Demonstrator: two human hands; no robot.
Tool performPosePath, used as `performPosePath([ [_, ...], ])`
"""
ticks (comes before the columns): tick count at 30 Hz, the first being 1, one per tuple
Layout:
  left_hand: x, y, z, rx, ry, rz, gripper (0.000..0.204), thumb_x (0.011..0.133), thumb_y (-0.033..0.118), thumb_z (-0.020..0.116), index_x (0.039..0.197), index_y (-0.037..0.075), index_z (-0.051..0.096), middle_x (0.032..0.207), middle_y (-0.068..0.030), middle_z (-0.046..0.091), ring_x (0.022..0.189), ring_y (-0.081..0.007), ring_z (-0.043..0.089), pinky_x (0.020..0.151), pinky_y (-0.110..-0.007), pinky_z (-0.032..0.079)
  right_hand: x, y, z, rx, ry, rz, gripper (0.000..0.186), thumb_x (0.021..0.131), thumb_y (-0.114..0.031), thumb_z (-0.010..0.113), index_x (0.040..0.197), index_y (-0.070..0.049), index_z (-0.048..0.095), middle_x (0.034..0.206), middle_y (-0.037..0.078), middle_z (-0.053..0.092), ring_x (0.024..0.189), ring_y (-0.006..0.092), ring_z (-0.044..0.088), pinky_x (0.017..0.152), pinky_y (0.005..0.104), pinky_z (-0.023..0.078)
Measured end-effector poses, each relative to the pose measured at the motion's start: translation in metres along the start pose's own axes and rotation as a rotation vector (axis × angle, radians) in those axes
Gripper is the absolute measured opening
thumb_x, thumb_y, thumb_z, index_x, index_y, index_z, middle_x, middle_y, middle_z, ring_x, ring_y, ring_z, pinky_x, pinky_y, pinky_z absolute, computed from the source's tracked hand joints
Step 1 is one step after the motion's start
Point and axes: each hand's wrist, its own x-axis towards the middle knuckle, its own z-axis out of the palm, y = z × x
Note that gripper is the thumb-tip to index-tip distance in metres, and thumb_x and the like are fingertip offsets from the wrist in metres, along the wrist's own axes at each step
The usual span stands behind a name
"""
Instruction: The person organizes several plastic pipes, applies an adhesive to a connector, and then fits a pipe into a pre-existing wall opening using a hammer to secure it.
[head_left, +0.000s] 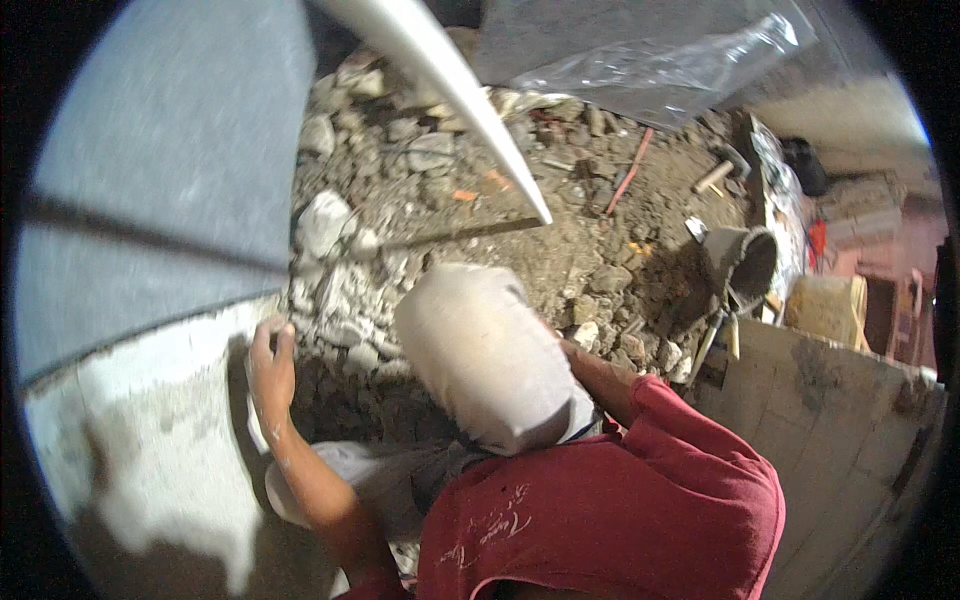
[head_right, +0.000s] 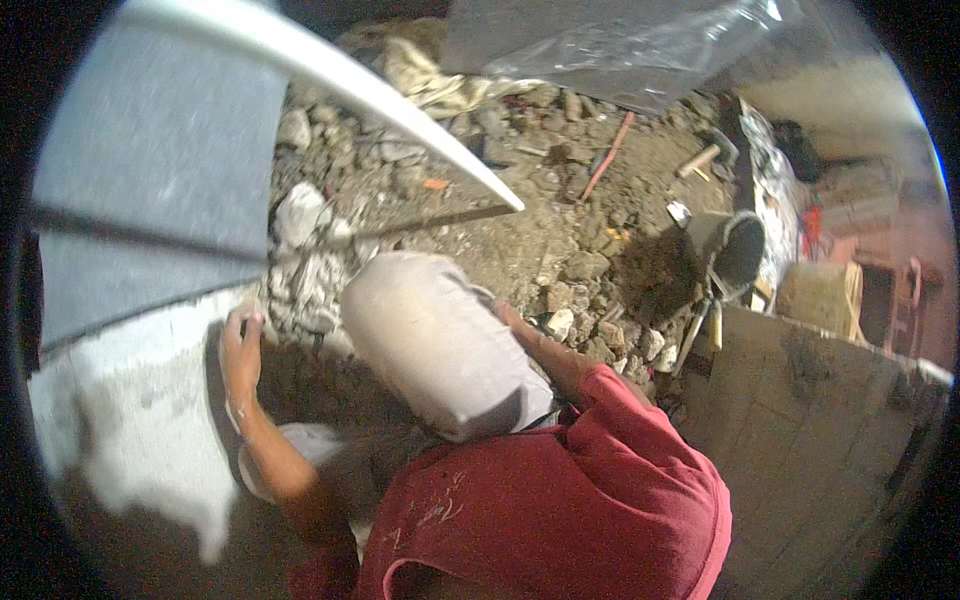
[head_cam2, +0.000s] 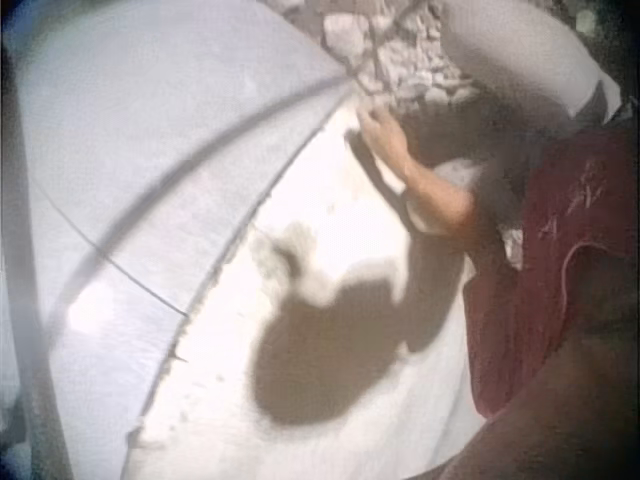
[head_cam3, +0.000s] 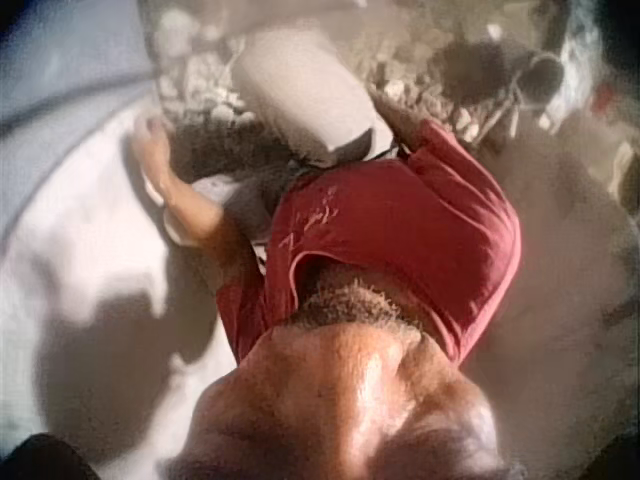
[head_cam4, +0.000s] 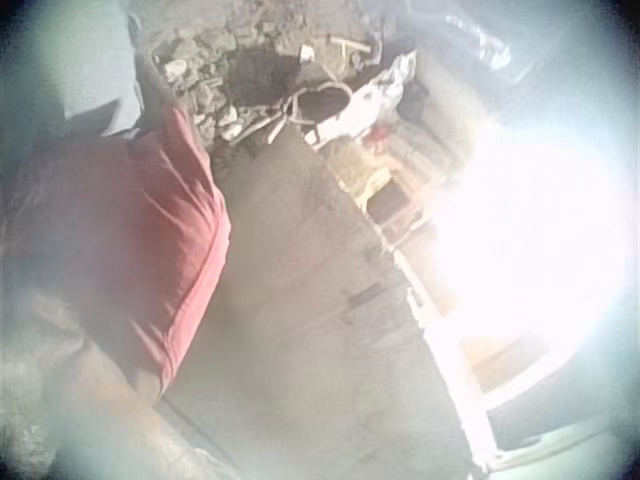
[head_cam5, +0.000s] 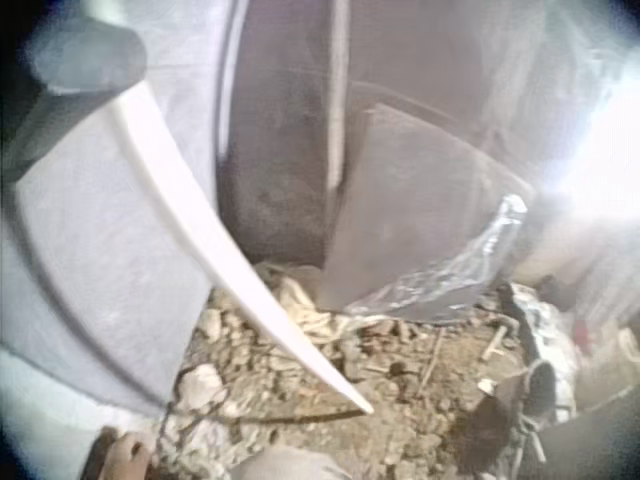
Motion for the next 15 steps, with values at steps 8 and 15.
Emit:
performPosePath([
  [8,0.039,-0.024,0.068,0.044,-0.261,0.087,0.032,0.091,0.030,0.054,0.107,0.003,0.057,0.103,-0.0218,0.062,0.095,-0.0318,0.059,0.084,-0.042,0.043,-0.064,0.063,-0.055,-0.460,0.552,0.145,0.021,0.084,-0.011,0.052,0.100,-0.002,0.062,0.077,0.014,0.064,0.070,0.0234,0.061,0.064,0.0359,0.048],
  [15,0.062,-0.044,0.088,0.213,-0.418,0.729,0.026,0.086,0.025,0.058,0.099,0.003,0.058,0.091,-0.0181,0.062,0.082,-0.0287,0.060,0.076,-0.039,0.046,-0.115,0.073,-0.034,-0.535,0.509,0.327,0.018,0.083,-0.015,0.055,0.094,-0.004,0.063,0.080,0.018,0.064,0.076,0.0314,0.063,0.065,0.0385,0.048],
])
